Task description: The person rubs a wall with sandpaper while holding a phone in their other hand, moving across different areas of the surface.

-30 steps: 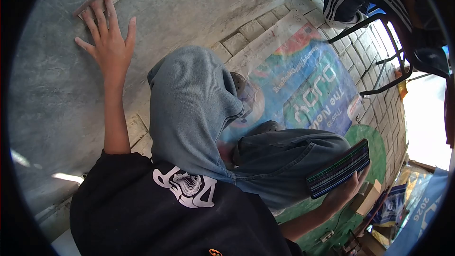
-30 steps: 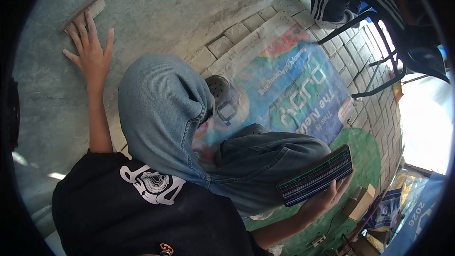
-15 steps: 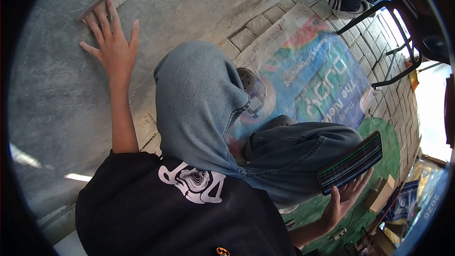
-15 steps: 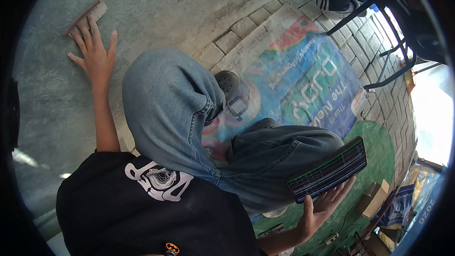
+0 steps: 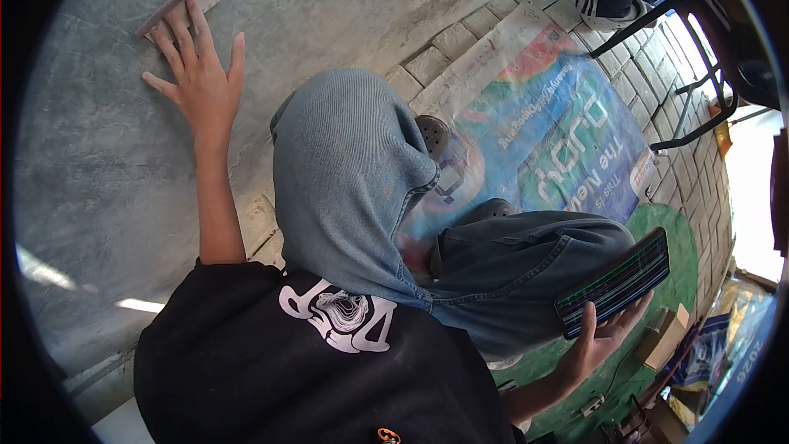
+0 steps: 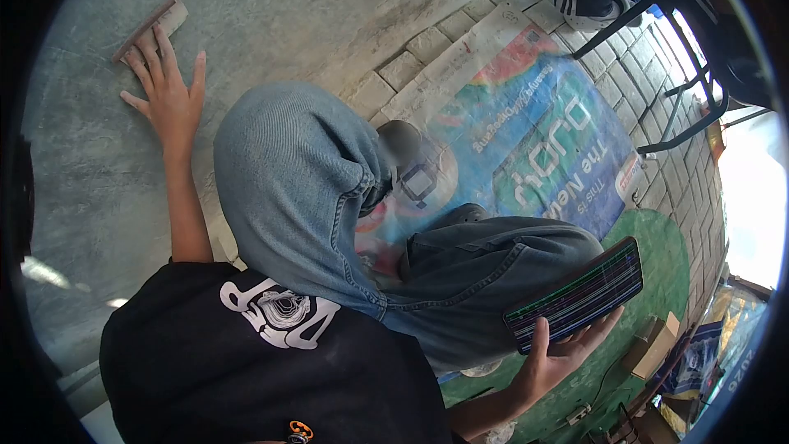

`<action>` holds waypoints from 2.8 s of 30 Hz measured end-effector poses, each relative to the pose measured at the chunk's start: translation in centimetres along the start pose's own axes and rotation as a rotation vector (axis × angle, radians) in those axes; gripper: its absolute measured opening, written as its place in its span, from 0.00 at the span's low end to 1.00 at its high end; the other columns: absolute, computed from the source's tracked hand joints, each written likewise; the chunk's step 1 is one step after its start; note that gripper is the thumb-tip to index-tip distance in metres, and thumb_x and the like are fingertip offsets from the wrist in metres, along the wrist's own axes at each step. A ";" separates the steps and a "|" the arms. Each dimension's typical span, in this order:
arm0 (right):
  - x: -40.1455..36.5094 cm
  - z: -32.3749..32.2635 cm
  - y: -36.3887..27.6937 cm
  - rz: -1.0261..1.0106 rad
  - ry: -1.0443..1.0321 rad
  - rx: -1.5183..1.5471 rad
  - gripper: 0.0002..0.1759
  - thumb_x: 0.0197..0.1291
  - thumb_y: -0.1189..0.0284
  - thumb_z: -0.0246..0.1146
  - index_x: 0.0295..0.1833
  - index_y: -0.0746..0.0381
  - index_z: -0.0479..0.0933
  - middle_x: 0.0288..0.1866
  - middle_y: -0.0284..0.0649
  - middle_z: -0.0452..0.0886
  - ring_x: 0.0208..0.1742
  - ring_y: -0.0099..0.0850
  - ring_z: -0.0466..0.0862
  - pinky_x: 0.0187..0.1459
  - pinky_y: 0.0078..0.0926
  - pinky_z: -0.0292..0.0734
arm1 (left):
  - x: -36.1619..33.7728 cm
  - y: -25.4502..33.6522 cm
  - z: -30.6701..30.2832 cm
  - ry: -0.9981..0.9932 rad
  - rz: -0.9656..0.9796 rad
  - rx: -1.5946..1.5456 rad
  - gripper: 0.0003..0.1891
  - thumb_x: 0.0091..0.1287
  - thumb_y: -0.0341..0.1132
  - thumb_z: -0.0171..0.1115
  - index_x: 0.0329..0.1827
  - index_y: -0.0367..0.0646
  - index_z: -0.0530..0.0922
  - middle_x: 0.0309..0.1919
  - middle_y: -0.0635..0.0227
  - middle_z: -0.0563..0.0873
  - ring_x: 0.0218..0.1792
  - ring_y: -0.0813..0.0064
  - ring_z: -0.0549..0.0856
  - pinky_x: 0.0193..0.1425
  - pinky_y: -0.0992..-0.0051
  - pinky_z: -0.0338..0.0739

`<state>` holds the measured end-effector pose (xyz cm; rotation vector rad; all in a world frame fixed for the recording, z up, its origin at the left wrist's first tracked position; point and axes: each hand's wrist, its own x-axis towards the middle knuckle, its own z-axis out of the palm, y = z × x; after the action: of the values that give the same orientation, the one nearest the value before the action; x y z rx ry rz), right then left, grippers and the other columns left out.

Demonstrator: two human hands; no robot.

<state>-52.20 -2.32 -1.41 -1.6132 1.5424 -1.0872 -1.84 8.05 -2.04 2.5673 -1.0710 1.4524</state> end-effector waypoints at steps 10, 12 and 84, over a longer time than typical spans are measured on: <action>0.4 -0.4 0.0 0.045 0.051 0.005 0.51 0.47 0.71 0.67 0.76 0.63 0.49 0.73 0.53 0.56 0.74 0.41 0.57 0.73 0.36 0.50 | 0.0 0.0 0.0 0.007 -0.008 -0.012 0.38 0.67 0.59 0.50 0.77 0.57 0.51 0.77 0.65 0.49 0.76 0.53 0.47 0.61 0.23 0.44; 0.6 -1.5 0.2 0.107 -0.051 0.331 0.49 0.46 0.73 0.65 0.75 0.66 0.51 0.70 0.51 0.59 0.71 0.40 0.61 0.71 0.34 0.54 | 0.0 0.0 0.1 0.008 -0.004 -0.015 0.38 0.67 0.59 0.50 0.77 0.57 0.51 0.77 0.65 0.49 0.76 0.53 0.47 0.61 0.23 0.44; 0.4 -2.6 1.0 0.039 -0.169 0.242 0.56 0.42 0.67 0.69 0.75 0.69 0.46 0.76 0.54 0.50 0.76 0.44 0.51 0.74 0.40 0.43 | 2.8 -1.1 -0.6 0.149 0.047 -0.016 0.38 0.67 0.62 0.48 0.77 0.57 0.52 0.76 0.66 0.52 0.75 0.51 0.52 0.60 0.22 0.44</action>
<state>-54.96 -2.58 -1.10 -1.4639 1.2749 -1.0441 -0.75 7.48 0.78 2.3938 -1.1235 1.6092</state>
